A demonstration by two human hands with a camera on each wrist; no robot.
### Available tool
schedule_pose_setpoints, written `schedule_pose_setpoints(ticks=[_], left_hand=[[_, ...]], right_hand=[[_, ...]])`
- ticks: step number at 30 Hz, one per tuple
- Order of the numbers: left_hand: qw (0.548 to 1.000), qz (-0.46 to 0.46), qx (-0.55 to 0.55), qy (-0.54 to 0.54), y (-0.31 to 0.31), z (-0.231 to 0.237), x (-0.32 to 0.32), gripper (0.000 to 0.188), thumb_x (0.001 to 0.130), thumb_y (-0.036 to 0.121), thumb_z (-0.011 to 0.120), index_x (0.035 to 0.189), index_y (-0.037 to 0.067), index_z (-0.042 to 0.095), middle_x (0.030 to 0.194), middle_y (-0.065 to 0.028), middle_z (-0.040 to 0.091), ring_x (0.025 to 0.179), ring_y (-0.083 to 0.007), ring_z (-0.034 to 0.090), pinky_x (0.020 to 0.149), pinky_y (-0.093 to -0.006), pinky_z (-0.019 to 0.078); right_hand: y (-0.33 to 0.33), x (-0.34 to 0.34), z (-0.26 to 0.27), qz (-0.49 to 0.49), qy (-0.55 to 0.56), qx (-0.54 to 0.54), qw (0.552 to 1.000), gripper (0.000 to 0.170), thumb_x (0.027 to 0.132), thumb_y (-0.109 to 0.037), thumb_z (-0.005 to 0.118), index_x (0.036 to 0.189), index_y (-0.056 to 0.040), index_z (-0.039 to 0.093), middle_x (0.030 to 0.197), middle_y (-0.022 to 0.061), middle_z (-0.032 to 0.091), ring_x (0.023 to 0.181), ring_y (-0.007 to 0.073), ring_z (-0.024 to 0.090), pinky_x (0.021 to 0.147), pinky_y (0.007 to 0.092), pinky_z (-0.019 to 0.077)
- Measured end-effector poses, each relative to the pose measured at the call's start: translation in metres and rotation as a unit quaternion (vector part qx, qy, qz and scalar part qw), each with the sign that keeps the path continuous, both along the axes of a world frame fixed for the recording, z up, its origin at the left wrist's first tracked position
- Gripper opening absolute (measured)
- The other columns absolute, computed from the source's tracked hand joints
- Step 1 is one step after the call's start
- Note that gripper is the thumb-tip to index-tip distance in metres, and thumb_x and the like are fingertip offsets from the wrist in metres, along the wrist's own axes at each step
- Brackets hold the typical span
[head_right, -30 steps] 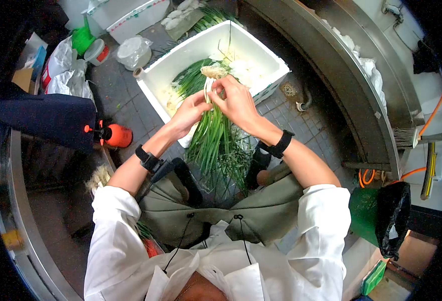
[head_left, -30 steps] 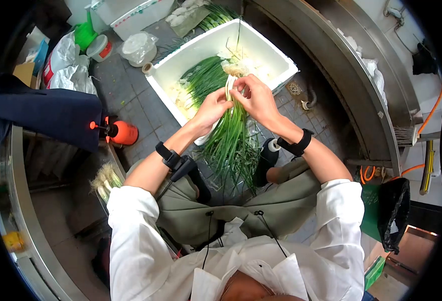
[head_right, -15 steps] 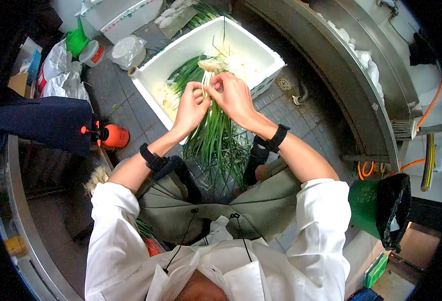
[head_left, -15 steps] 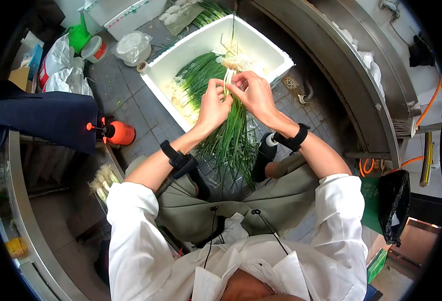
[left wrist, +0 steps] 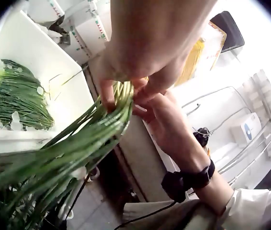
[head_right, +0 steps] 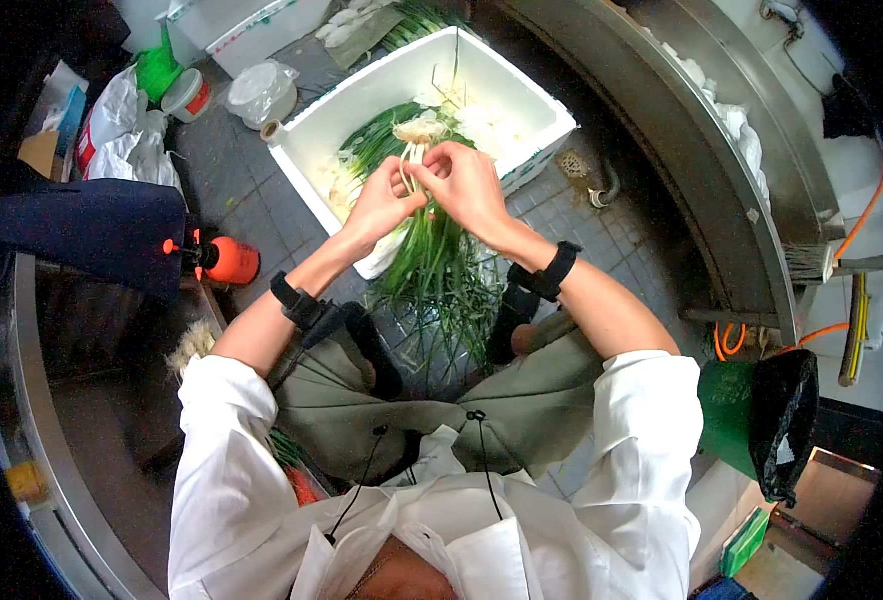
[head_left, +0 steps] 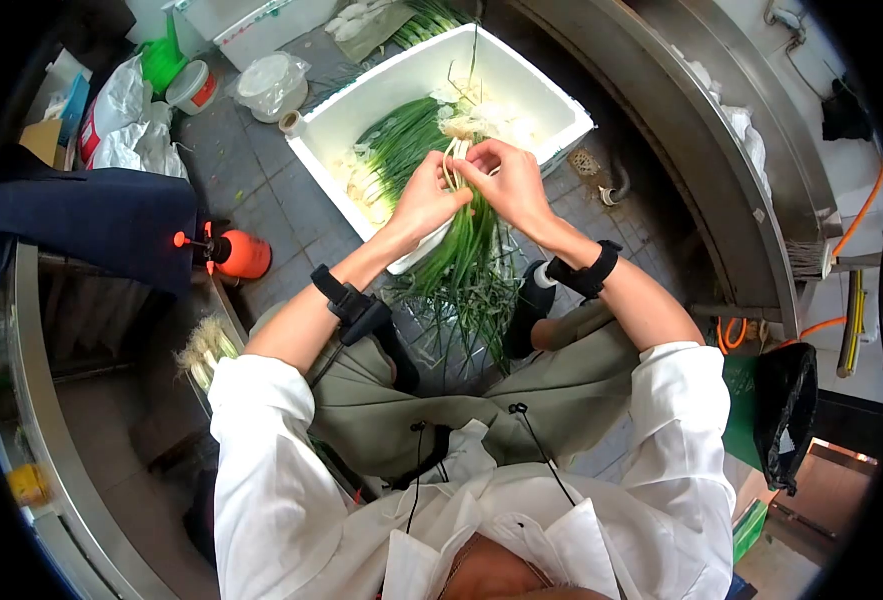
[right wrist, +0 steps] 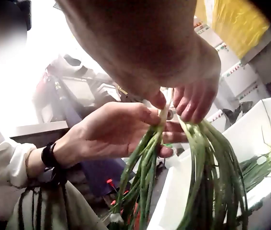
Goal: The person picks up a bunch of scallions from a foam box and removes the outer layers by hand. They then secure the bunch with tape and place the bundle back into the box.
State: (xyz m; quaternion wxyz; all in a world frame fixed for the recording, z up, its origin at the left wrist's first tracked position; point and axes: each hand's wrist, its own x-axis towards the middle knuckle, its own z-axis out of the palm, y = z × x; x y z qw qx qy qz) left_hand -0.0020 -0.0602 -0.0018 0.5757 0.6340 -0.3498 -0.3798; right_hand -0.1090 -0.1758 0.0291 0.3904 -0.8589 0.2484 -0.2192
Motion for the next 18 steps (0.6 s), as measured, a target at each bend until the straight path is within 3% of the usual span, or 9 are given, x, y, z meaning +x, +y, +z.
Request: schedule_pose_setpoints(ticks=[4, 7, 9, 10, 12, 18], left_hand=[[0.996, -0.041, 0.034, 0.074, 0.002, 0.006, 0.010, 0.037, 0.081, -0.002, 0.064, 0.114, 0.002, 0.047, 0.109, -0.0072, 0.060, 0.097, -0.0106, 0.061, 0.076, -0.0254, 0.0517], [0.997, -0.038, 0.027, 0.065, 0.001, 0.004, 0.013, 0.042, 0.080, -0.001, 0.066, 0.117, 0.002, 0.047, 0.108, -0.0058, 0.060, 0.097, -0.0097, 0.060, 0.077, -0.0249, 0.0507], [0.997, -0.035, 0.026, 0.060, 0.000, 0.000, 0.012, 0.044, 0.079, -0.001, 0.067, 0.118, 0.002, 0.047, 0.108, -0.0057, 0.060, 0.099, -0.0103, 0.060, 0.079, -0.0259, 0.0508], [0.998, -0.035, 0.006, 0.050, 0.000, -0.002, 0.012, 0.044, 0.077, 0.002, 0.070, 0.115, 0.001, 0.049, 0.106, -0.0079, 0.061, 0.101, -0.0139, 0.060, 0.084, -0.0284, 0.0500], [0.998, -0.035, -0.014, 0.040, 0.000, -0.003, 0.012, 0.045, 0.074, 0.004, 0.073, 0.113, 0.000, 0.051, 0.105, -0.0100, 0.061, 0.103, -0.0174, 0.060, 0.088, -0.0310, 0.0492], [0.998, -0.045, 0.044, 0.020, 0.000, 0.004, 0.012, 0.048, 0.072, 0.008, 0.079, 0.111, 0.001, 0.052, 0.105, -0.0086, 0.063, 0.102, -0.0166, 0.062, 0.090, -0.0311, 0.0485]], right_hand=[[-0.006, 0.004, -0.004, 0.021, -0.014, 0.008, 1.000, 0.033, 0.083, -0.027, 0.078, 0.092, 0.0039, 0.070, 0.080, 0.0131, 0.072, 0.068, 0.0169, 0.068, 0.063, 0.0313, 0.0546], [-0.006, 0.004, -0.010, 0.022, -0.045, 0.061, 0.997, 0.032, 0.083, -0.024, 0.078, 0.098, 0.0035, 0.069, 0.084, 0.0106, 0.073, 0.072, 0.0144, 0.068, 0.066, 0.0298, 0.0547], [-0.007, 0.002, -0.015, 0.027, -0.060, 0.215, 0.974, 0.033, 0.083, -0.019, 0.077, 0.104, 0.0043, 0.067, 0.089, 0.0092, 0.072, 0.078, 0.0127, 0.066, 0.069, 0.0274, 0.0539], [-0.008, 0.001, -0.014, 0.027, -0.059, 0.215, 0.974, 0.033, 0.083, -0.019, 0.077, 0.104, 0.0043, 0.067, 0.089, 0.0092, 0.072, 0.078, 0.0127, 0.066, 0.069, 0.0274, 0.0539], [-0.010, -0.001, -0.010, 0.013, -0.035, 0.329, 0.944, 0.032, 0.083, -0.015, 0.074, 0.105, 0.0056, 0.065, 0.092, 0.0086, 0.069, 0.082, 0.0125, 0.065, 0.071, 0.0256, 0.0528], [-0.009, -0.004, -0.008, 0.016, -0.017, 0.305, 0.952, 0.029, 0.085, -0.014, 0.069, 0.105, 0.0070, 0.065, 0.091, 0.0082, 0.068, 0.081, 0.0120, 0.064, 0.070, 0.0257, 0.0522]])
